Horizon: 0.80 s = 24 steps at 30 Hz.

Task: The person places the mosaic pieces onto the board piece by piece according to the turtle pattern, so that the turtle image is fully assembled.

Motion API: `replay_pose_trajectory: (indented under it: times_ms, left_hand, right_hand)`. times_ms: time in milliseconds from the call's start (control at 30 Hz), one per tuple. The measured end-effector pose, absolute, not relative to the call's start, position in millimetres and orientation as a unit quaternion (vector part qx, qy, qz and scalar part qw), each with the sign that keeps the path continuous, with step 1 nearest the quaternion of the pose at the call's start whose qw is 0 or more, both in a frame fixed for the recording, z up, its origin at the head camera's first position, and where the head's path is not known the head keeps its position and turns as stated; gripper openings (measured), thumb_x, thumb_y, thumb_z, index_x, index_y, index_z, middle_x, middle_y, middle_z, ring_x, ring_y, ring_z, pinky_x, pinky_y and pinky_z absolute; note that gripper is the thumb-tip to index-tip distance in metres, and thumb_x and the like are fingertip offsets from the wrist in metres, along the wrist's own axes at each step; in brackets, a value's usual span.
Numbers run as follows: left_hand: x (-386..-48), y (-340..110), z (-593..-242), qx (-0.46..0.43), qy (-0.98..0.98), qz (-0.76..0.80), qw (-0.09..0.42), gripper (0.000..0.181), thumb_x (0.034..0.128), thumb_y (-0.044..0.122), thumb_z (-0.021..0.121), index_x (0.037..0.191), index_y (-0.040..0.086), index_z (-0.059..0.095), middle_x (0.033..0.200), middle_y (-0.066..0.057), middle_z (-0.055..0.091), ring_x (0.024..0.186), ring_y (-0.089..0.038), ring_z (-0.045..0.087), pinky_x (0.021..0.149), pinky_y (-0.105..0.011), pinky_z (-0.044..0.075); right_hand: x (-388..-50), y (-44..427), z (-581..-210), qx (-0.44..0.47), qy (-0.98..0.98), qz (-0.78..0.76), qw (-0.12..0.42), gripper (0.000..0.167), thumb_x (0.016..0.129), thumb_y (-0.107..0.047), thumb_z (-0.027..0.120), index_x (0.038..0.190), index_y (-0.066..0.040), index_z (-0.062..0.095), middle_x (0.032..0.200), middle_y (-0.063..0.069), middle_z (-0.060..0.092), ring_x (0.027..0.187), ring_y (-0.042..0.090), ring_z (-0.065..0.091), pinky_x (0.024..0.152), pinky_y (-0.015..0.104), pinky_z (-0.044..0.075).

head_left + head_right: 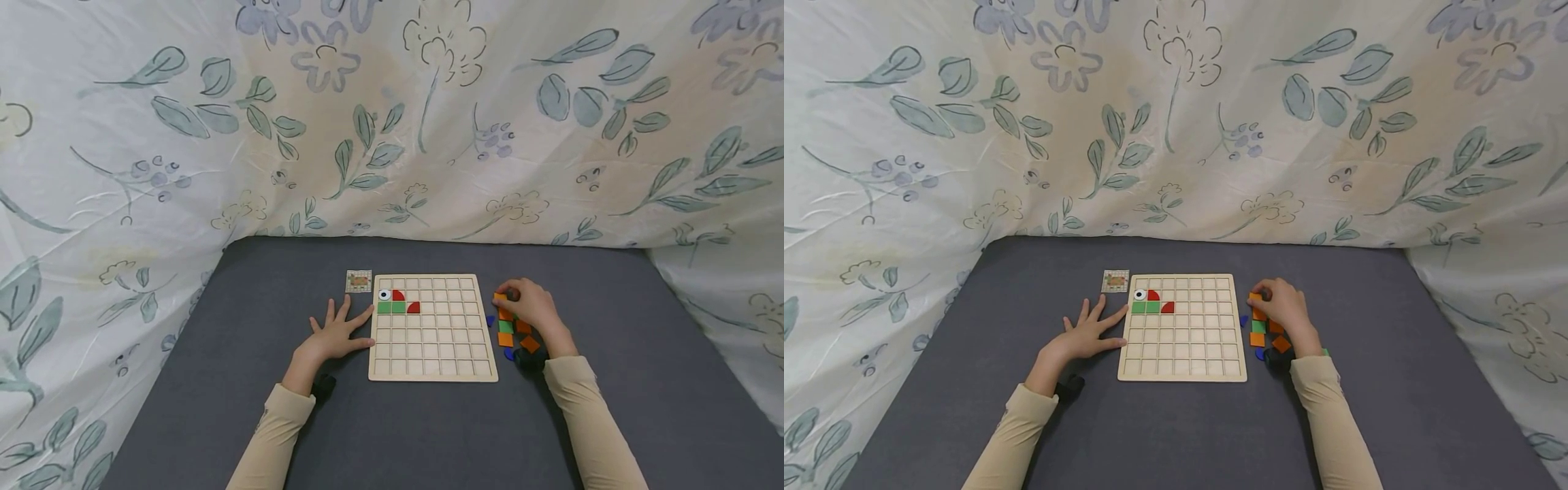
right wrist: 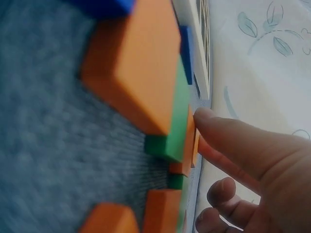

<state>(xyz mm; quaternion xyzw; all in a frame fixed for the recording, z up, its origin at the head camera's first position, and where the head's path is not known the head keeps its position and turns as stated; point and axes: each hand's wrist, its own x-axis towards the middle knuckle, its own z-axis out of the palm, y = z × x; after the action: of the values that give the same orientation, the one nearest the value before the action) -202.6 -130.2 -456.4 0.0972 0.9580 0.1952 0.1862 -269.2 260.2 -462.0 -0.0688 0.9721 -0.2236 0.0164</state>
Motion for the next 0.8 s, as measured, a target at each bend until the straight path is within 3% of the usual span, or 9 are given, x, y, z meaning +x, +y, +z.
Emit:
replay_pose_trajectory:
  times_ms: [333,800]
  left_hand:
    - [-202.9,-129.2,-455.5,0.096,0.957,0.199,0.186,0.072,0.086,0.052,0.057,0.147,0.032,0.025,0.155,-0.019,0.0,0.138,-0.045,-0.013,0.097,-0.075,-0.004]
    - [-201.3,-128.7,-454.0,0.093,0.957,0.205,0.185,0.072,0.0862,0.051,0.057,0.147,0.031,0.025,0.155,-0.018,-0.001,0.138,-0.045,-0.013,0.097,-0.075,-0.005]
  right_hand:
    - [-271.5,278.5,-460.1,-0.088,0.971,-0.22,0.032,0.029,0.087,-0.03,0.066,0.109,-0.012,0.069,0.086,0.009,0.053,0.073,0.023,0.043,0.063,0.034,0.026]
    - [-272.4,286.5,-463.1,-0.13,0.966,-0.22,0.03,0.029,0.086,-0.026,0.067,0.11,-0.01,0.069,0.077,0.004,0.048,0.065,0.019,0.041,0.059,0.032,0.025]
